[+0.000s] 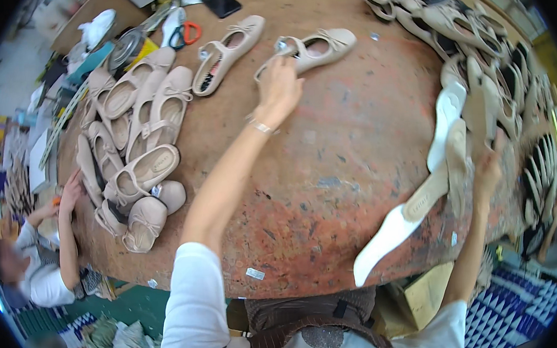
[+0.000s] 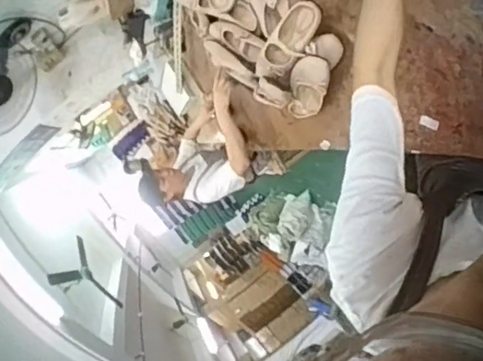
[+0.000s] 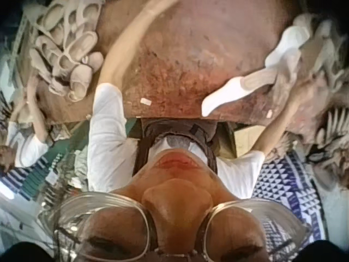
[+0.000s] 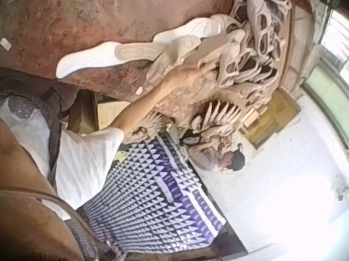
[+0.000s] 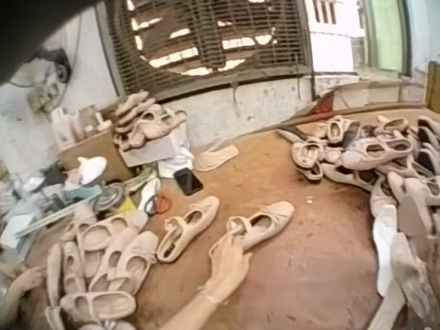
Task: The person inserts insoles into shoes by hand, smoothing each insole into place inside the shoe. The person then retrieves more insoles from a cardboard box and inserts them into additional shoes on the table.
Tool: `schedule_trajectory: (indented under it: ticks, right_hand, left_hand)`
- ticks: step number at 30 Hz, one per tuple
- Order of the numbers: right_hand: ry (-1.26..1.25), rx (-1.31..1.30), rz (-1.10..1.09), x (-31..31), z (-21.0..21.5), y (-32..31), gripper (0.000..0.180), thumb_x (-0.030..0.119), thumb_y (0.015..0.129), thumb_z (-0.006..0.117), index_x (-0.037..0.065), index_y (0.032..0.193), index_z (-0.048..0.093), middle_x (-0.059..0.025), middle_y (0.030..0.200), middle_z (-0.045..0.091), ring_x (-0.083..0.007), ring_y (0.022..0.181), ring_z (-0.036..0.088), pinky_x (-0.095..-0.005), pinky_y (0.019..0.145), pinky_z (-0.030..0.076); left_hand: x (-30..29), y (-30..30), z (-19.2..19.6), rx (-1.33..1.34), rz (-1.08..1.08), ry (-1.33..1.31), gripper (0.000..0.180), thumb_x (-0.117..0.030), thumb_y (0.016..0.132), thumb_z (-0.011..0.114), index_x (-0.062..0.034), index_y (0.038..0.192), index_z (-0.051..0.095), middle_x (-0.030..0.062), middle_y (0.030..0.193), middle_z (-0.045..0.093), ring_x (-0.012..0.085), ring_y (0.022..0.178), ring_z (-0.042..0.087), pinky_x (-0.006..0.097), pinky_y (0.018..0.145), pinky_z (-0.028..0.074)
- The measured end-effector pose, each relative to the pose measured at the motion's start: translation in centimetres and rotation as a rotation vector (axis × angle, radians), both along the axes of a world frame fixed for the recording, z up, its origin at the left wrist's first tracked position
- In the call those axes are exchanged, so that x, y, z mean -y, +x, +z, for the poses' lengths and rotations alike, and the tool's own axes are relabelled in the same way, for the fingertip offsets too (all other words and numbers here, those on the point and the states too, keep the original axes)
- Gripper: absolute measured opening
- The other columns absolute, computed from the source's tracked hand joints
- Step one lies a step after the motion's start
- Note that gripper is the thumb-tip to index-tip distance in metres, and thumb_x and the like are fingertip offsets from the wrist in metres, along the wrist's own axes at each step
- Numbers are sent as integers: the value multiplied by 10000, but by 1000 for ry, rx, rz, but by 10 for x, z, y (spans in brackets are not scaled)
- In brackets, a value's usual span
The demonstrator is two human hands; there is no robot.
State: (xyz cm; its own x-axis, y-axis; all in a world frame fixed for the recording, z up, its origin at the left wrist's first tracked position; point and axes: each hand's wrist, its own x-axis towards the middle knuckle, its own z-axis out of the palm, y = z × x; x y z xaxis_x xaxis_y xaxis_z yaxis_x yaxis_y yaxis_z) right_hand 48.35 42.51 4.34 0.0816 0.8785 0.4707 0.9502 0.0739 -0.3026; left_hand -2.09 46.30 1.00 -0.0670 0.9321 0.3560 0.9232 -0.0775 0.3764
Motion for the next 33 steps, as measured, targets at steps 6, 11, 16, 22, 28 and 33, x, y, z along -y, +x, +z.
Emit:
schedule_trajectory:
  ticks: [6, 11, 16, 22, 28, 33]
  right_hand:
    - [166, -1086, 335, 49, 98, -63, 666, 23, 966, 502, 114, 1561, 217, -95, 1523, 339, -183, 1230, 492, -317, 1053, 383]
    - [-110, -1354, 475, 120, 129, -99, 717, 18, 908, 519, 45, 1548, 198, -180, 1445, 438, -211, 1223, 546, -322, 938, 506]
    - [-564, -1610, 863, 189, 93, -138, 549, 81, 892, 628, -50, 1393, 446, -230, 1385, 518, -279, 1215, 582, -392, 850, 586]
    - [-655, -1438, 693, 244, 40, -184, 227, 140, 882, 629, -53, 1001, 621, -176, 949, 663, -210, 796, 665, -357, 622, 552]
    - [-938, -1605, 919, 276, 60, -279, 604, 192, 974, 470, -44, 1491, 265, -326, 1412, 420, -333, 1227, 555, -401, 966, 525]
    - [-587, -751, 848, 289, 58, -270, 642, 318, 1000, 477, -26, 1504, 278, -182, 1340, 519, -297, 985, 573, -402, 889, 482]
  left_hand:
    - [23, -12, 24, 214, -19, -87, 344, -172, 802, 723, -4, 1088, 633, 194, 1150, 633, 387, 1094, 568, 468, 912, 455]
    - [201, 3, 69, 432, -87, -14, 314, -107, 792, 703, 10, 1075, 632, 208, 1278, 579, 395, 1222, 505, 455, 1025, 410]
    - [372, 6, 72, 333, -112, -172, 332, -40, 725, 718, -2, 1048, 652, 213, 1344, 543, 398, 1289, 458, 465, 1074, 383]
    - [453, -8, 26, 265, -113, -240, 169, -61, 735, 718, -18, 886, 657, 201, 1286, 567, 402, 1269, 470, 485, 1066, 390]
    - [482, 8, 23, 280, 597, 73, 225, -88, 859, 698, -20, 1073, 685, 140, 1164, 641, 310, 1049, 587, 416, 949, 447]
    - [479, 6, 10, 673, 764, -39, 476, -178, 821, 767, -33, 1247, 613, 120, 970, 552, 194, 751, 598, 337, 716, 497]
